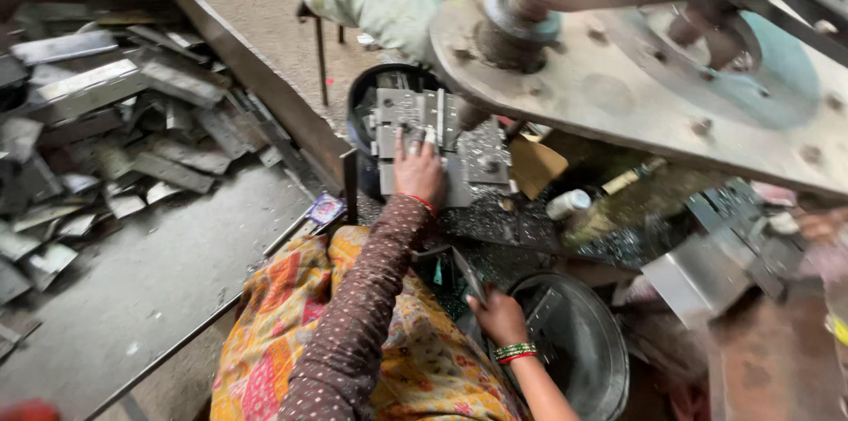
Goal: The person sits on the floor and repeatedly picks up small metal parts from a bin, places them on a grinding machine, and operates the machine to grind the parts. The person handles the parts one at a time and returns them to the bin after grinding.
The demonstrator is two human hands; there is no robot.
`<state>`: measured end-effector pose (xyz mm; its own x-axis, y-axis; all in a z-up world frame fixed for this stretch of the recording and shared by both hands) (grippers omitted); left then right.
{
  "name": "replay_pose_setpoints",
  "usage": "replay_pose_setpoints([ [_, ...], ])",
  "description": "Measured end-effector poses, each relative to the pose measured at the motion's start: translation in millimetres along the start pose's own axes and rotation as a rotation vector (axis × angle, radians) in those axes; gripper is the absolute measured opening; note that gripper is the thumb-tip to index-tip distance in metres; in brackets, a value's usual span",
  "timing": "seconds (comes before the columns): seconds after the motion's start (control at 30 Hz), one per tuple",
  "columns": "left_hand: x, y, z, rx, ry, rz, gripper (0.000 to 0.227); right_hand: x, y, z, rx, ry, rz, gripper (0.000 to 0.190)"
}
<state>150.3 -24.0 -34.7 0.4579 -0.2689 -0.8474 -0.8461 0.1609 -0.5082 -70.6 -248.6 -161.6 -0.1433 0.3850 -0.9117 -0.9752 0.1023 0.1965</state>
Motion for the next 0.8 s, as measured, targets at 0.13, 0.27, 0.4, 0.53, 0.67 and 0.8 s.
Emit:
replay_pose_setpoints([
  [0.13,-1,22,4,0.034,-0.026,0.355,0.024,17,-6,-15,-0.075,0.083,-0.039,0.061],
  [0.27,-57,61,26,0.082,0.355,-0.29,0.027,-23,-18,-5,-0.064,0.015,-0.029,0.052],
  [0.4,-94,133,112,-0.213,0.465,-0.329,0.034,-66,-39,15,0.124,0.081,0.186,0.046],
  [0.53,-82,179,218,-0.667,0.171,-0.169,0.051,-64,-70,36,0.099,0.163,0.214,0.046],
  [0.67,-34,201,311,-0.663,-0.322,-0.004,0.044,-38,-85,48,0.094,0.191,0.23,0.046],
  [0.8,-6,186,411,-0.617,-0.47,-0.07,0.053,-6,-96,84,0.053,0.184,0.266,0.046],
])
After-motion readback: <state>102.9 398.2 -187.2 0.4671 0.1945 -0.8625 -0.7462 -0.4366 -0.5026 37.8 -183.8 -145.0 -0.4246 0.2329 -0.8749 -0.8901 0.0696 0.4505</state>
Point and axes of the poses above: each hand's wrist, its own y-axis away from the middle knuckle, its own x-axis out of the palm, z = x × y, the point moved 3 cm from there along -y, towards the middle knuckle, and after that the axes turned 4 degrees about -z, right-handed, at the moved point
